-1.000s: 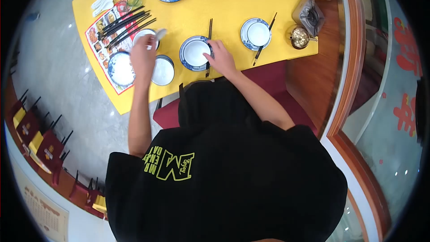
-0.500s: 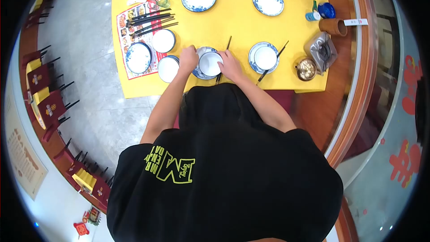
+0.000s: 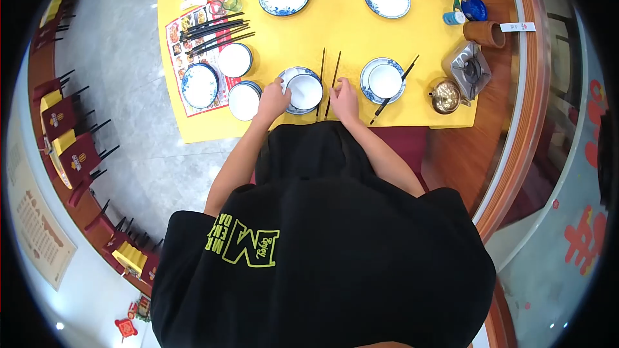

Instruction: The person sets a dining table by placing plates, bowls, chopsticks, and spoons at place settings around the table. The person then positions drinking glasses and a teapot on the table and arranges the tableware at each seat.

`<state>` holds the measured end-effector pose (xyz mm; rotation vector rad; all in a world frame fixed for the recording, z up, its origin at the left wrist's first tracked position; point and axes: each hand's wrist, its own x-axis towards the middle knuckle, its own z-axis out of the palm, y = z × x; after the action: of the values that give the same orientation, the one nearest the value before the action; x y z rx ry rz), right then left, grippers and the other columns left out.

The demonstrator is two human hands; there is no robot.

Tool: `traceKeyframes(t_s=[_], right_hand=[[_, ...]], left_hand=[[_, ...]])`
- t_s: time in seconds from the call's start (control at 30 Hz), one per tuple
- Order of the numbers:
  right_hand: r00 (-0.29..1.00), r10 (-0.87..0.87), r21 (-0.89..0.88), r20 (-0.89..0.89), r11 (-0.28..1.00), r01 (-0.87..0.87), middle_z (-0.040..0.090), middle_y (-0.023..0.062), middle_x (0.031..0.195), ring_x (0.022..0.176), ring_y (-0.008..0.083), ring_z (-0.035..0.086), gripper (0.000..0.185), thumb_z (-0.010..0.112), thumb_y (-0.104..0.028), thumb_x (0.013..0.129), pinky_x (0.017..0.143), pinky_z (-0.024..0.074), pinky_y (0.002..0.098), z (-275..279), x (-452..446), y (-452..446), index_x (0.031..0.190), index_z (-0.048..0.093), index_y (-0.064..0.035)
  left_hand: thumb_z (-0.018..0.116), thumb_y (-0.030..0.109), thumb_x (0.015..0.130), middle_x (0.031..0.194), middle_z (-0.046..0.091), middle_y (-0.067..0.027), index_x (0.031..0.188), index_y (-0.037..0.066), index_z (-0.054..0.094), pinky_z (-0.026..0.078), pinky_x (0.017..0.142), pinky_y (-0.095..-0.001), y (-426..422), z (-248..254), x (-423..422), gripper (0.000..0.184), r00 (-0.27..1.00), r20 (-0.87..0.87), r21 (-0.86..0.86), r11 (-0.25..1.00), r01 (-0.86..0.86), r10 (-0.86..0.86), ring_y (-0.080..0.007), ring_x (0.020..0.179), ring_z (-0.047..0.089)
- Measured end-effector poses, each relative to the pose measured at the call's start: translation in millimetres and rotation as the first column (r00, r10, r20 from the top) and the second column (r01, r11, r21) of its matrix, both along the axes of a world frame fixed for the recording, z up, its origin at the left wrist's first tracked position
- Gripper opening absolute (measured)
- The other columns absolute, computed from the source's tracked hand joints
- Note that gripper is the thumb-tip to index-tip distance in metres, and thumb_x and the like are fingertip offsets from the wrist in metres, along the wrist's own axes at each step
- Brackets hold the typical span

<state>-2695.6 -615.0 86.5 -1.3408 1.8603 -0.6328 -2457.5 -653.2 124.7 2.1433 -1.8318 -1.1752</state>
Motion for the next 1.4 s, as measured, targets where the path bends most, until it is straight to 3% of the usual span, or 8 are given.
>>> traceKeyframes(t_s=[0.17,0.47,0.7,0.87,0.93,1.07,1.17,1.4], right_hand=[[0.996,-0.046,0.197,-0.074,0.979,0.06,0.077,0.0164,0.085,0.085,0.0333,0.075,0.034,0.08,-0.014,0.088,0.077,0.0576,0.0437,-23.4,16.1,3.2,0.116,0.066,0.0002],[0.994,-0.066,0.162,-0.086,0.984,0.079,0.077,0.0161,0.087,0.082,0.0284,0.076,0.022,0.078,-0.009,0.084,0.078,0.0597,0.0378,-25.0,25.7,-5.3,0.102,0.073,0.0021],[0.994,-0.056,0.149,0.093,0.988,0.041,0.077,0.0153,0.089,0.083,0.0233,0.076,0.022,0.075,-0.006,0.088,0.078,0.0594,0.0342,3.9,37.8,10.1,0.106,0.073,0.0056],[1.0,-0.018,0.114,0.021,0.993,0.016,0.077,0.0209,0.093,0.087,0.0334,0.077,0.018,0.069,-0.002,0.092,0.082,0.0596,0.0393,8.4,45.6,6.3,0.107,0.074,0.0056],[1.0,-0.027,0.109,0.01,0.994,0.026,0.077,0.0203,0.095,0.086,0.0314,0.077,0.02,0.069,-0.001,0.092,0.081,0.0597,0.0387,1.5,46.3,7.9,0.111,0.073,0.0056],[0.974,0.054,0.045,-0.219,0.998,-0.046,0.077,0.0207,0.1,0.089,0.0307,0.077,0.027,0.07,-0.001,0.093,0.08,0.0602,0.0384,12.9,53.1,6.9,0.118,0.073,0.005],[0.991,-0.102,0.125,-0.081,0.986,0.112,0.076,0.0225,0.102,0.093,0.0361,0.075,0.028,0.068,-0.001,0.091,0.083,0.0589,0.0427,13.5,58.2,6.0,0.118,0.073,0.0035],[0.99,-0.136,0.031,-0.021,0.99,0.137,0.075,0.0211,0.106,0.1,0.0333,0.074,0.028,0.07,0.0,0.091,0.089,0.0584,0.0416,18.3,56.6,19.4,0.119,0.071,0.0043]], left_hand=[[0.074,0.025,0.093,0.095,0.072,-0.0319,0.102,-0.006,0.066,0.058,0.083,-0.0567,9.3,7.2,-5.3,0.033,0.984,0.101,0.106,0.985,0.138,-0.148,-0.049,0.093,0.072],[0.073,0.018,0.091,0.098,0.071,-0.0357,0.103,-0.01,0.067,0.059,0.086,-0.056,8.5,-17.1,12.7,0.031,0.999,-0.017,0.102,0.993,0.053,-0.052,-0.0511,0.095,0.072],[0.069,0.02,0.096,0.096,0.072,-0.035,0.116,-0.01,0.059,0.057,0.086,-0.0569,-9.1,29.0,13.9,0.038,0.988,-0.019,0.09,0.984,0.157,-0.156,-0.0508,0.094,0.072],[0.067,0.028,0.098,0.094,0.077,-0.018,0.141,0.008,0.059,0.059,0.077,-0.0502,-98.5,78.8,69.5,0.047,0.99,-0.062,-0.059,0.991,0.124,-0.127,-0.0403,0.09,0.075],[0.063,0.024,0.1,0.091,0.078,-0.018,0.132,0.008,0.066,0.058,0.072,-0.0474,-152.6,69.2,123.6,0.036,0.996,-0.004,-0.358,0.931,0.077,-0.084,-0.0357,0.082,0.076],[0.064,0.026,0.099,0.097,0.079,-0.0149,0.127,0.008,0.07,0.059,0.08,-0.0463,-248.6,34.1,224.3,0.034,0.971,0.189,-0.489,0.872,-0.035,0.145,-0.0356,0.092,0.076],[0.065,0.025,0.098,0.115,0.076,-0.0166,0.129,0.01,0.069,0.057,0.091,-0.0483,-304.5,-18.3,286.5,0.035,0.944,0.259,-0.549,0.835,-0.029,0.203,-0.0366,0.107,0.073],[0.068,0.024,0.095,0.128,0.068,-0.0165,0.131,0.013,0.066,0.056,0.095,-0.0531,-358.5,-92.4,331.4,0.038,0.837,0.531,-0.406,0.828,0.386,-0.13,-0.0401,0.115,0.068]])
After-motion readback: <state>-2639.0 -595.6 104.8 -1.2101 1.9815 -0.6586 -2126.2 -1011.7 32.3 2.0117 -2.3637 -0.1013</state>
